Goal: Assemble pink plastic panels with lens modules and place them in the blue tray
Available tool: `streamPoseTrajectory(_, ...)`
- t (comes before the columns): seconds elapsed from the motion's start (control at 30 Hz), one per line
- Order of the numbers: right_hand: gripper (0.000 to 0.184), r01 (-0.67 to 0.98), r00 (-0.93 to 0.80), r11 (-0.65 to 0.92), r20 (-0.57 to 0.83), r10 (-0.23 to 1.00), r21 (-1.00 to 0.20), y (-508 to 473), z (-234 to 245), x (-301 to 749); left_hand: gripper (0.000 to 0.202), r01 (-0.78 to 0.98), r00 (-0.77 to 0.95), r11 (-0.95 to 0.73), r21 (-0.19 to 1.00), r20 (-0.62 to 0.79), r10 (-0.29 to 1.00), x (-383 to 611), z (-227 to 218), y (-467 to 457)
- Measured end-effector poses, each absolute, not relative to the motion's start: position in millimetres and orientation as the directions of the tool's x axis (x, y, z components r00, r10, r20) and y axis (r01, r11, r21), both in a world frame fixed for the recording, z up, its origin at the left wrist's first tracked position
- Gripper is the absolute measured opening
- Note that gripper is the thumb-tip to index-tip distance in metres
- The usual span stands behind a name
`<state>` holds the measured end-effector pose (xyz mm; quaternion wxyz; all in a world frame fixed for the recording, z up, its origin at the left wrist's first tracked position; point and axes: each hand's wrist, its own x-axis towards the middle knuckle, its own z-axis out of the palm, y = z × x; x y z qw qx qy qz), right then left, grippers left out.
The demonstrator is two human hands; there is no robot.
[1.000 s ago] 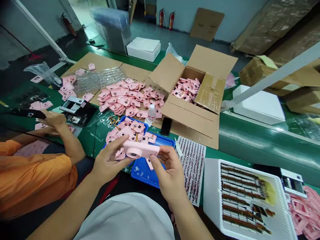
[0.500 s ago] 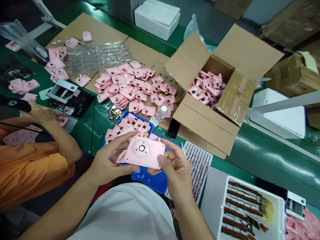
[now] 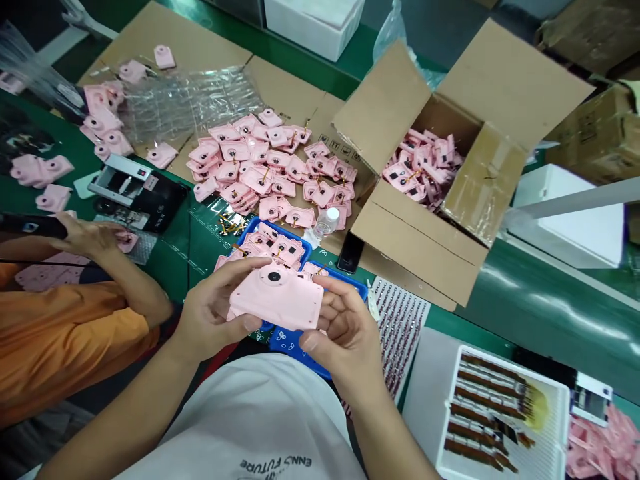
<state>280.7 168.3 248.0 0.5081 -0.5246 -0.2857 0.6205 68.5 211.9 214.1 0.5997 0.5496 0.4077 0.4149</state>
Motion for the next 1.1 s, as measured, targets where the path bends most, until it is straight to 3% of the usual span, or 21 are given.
streamPoseTrajectory(0.17,0.061,-0.309,0.078,-0.252,-0.288,0.954,-0.917,166.5,247.9,278.1,0.062,-0.109,0.310,0.010,0.994,0.025,0.950,70.4,216.0,210.3)
streamPoseTrajectory(0.5,0.056,-0.263,0.162,-0.146,-0.193,0.968,-0.954,154.2,254.5,279.9,0.055,-0.170,0.320,0.063,0.983,-0.005,0.947,84.3,219.0,203.4)
streamPoseTrajectory(0.77,0.078,-0.194,0.236,-0.056,-0.102,0.966,-0.979,139.0,260.2,291.6,0.059,-0.147,0.416,0.135,0.980,-0.062,0.907,93.8,220.0,193.4)
streamPoseTrajectory(1.1,0.072,-0.160,0.265,-0.036,-0.078,0.961,-0.986,126.8,268.4,306.0,0.063,-0.148,0.468,0.147,0.978,-0.062,0.882,108.8,226.1,184.5)
